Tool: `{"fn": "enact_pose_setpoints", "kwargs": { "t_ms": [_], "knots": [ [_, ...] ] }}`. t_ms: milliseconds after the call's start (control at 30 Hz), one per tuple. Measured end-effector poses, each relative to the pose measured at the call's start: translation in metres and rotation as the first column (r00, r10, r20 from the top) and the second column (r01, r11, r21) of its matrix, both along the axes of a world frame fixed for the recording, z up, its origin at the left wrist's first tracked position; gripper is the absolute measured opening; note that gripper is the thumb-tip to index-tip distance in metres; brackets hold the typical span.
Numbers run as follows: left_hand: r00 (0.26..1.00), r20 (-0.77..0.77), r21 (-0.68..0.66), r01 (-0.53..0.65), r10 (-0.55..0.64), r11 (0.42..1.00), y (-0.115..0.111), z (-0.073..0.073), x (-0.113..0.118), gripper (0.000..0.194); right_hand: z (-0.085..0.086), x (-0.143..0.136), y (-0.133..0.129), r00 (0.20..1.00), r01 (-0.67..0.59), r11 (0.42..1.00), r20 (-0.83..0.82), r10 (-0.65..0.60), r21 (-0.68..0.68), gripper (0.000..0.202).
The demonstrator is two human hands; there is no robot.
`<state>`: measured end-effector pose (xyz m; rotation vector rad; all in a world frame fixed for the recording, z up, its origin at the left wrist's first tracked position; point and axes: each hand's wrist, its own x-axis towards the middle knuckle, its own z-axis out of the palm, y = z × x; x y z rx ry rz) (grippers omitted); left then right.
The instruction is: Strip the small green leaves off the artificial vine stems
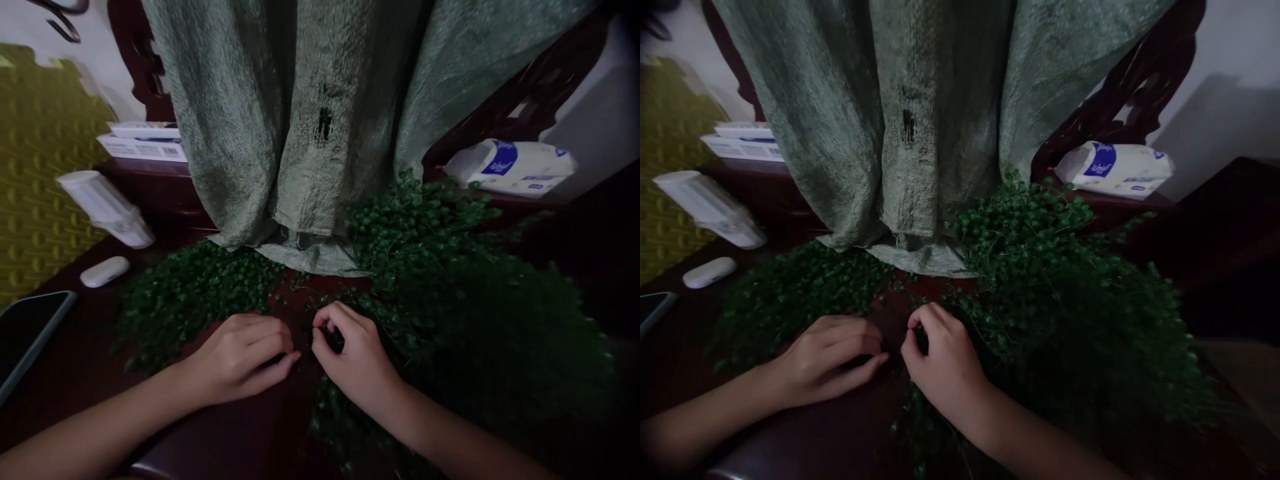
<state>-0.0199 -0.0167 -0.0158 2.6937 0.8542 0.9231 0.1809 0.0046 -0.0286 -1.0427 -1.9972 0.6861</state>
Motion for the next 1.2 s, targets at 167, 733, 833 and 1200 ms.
{"fn": "enact_pose_setpoints", "kwargs": {
  "t_ms": [167,733,833,1200],
  "knots": [
    [1.000,0.012,0.021,0.001,-0.001,1.000,0.000,-0.001,-0.001,0.010,0.001,0.001,-0.002,0.999,-0.019,1.000,0.028,0.019,-0.005,0.013],
    [1.000,-0.021,-0.028,-0.005,0.004,1.000,-0.002,-0.002,-0.002,0.011,0.006,0.001,-0.009,0.988,-0.157,0.973,0.042,0.152,0.169,0.013],
    [1.000,0.002,-0.059,0.003,-0.003,0.998,-0.003,-0.002,-0.001,0.011,0.005,0.002,-0.008,0.987,-0.159,0.973,0.045,0.154,0.165,0.012],
    [0.967,0.215,-0.437,-0.028,0.135,0.899,-0.005,0.004,0.011,0.002,0.007,0.001,-0.009,0.984,-0.177,0.972,0.049,0.171,0.152,0.016]
  ]
}}
